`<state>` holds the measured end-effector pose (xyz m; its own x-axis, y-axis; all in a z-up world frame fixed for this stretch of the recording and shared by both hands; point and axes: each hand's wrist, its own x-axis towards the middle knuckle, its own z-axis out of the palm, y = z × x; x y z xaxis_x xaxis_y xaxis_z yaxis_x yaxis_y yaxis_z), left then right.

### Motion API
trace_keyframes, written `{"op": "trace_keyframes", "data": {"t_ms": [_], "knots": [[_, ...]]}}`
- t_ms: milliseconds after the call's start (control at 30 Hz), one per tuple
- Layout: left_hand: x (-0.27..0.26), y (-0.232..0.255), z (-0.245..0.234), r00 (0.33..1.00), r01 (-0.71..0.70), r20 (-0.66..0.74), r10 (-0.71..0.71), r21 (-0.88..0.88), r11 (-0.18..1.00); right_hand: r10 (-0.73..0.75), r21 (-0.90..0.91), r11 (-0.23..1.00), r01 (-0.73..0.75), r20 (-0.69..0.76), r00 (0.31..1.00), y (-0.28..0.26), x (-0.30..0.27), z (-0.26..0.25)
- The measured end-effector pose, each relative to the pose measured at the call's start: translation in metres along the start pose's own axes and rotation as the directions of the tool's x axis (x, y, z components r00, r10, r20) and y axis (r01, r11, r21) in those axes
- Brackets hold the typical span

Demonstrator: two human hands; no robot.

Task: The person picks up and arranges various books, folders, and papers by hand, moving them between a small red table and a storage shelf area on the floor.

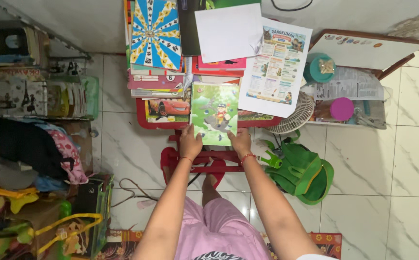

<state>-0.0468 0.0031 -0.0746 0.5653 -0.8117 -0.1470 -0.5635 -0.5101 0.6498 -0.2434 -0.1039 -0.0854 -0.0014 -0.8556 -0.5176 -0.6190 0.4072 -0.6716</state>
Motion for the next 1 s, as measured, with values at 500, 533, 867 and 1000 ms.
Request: {"op": "trace_keyframes", "data": {"t_ms": [500, 533, 867, 1000], "knots": [[-0.02, 0.044, 0.003, 0.991, -0.12, 0.038, 0.128, -0.17, 0.978, 0.078, 0.525, 0.829, -0.195, 0.238, 0.968, -0.02, -0.037, -0.059], [-0.02, 0.052, -0.003, 0.991, -0.072, 0.094, 0.096, -0.236, 0.969, 0.033, 0.528, 0.836, -0.15, 0.224, 0.974, -0.025, -0.041, -0.061], [-0.015, 0.109, -0.063, 0.973, 0.099, 0.227, 0.032, -0.542, 0.835, -0.498, 0.45, 0.804, 0.389, 0.15, 0.854, -0.056, -0.102, -0.021], [-0.013, 0.076, -0.066, 0.951, 0.223, 0.31, 0.006, -0.696, 0.682, -0.407, 0.485, 0.84, 0.244, 0.264, 0.875, -0.094, -0.129, -0.023]]}}
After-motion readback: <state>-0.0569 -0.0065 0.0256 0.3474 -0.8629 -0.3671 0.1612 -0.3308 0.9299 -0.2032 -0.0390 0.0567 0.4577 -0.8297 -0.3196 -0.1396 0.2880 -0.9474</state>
